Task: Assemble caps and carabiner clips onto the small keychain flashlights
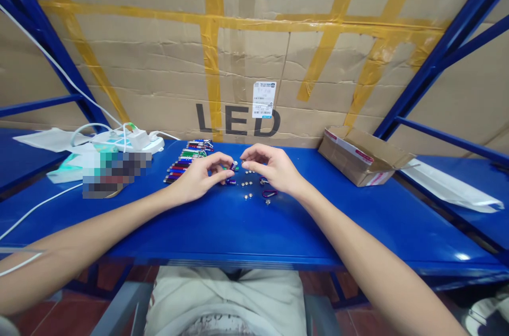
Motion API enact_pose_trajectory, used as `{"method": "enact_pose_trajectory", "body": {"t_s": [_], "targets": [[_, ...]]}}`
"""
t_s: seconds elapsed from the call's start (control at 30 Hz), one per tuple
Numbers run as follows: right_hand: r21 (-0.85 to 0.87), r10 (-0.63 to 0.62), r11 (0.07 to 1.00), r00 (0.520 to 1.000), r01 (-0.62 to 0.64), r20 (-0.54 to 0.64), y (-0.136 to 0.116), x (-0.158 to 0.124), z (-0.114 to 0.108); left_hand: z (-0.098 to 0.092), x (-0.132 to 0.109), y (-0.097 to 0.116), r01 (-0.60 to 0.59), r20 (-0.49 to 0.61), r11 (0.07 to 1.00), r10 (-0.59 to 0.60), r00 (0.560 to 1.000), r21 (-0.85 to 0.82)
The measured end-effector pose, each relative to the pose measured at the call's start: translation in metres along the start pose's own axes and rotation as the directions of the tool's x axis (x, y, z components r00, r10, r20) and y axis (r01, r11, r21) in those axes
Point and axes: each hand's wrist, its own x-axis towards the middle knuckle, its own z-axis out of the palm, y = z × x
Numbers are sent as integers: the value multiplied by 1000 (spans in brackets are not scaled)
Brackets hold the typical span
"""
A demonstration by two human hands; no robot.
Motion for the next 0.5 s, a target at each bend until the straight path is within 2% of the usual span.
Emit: {"method": "enact_pose_trajectory", "body": {"t_s": [0.17,0.33,0.5], "targets": [[-55,-36,998,999,34,-34,-4,-2,3,1,-1,4,-40,7,997,40,999,63],[26,-6,1000,1000,5,22,-12,-3,6,1,-1,5,-46,-8,994,47,999,101],[55,9,998,1000,-10,21,-12,-3,8,2,-1,4,-50,-8,991,52,999,123]]}}
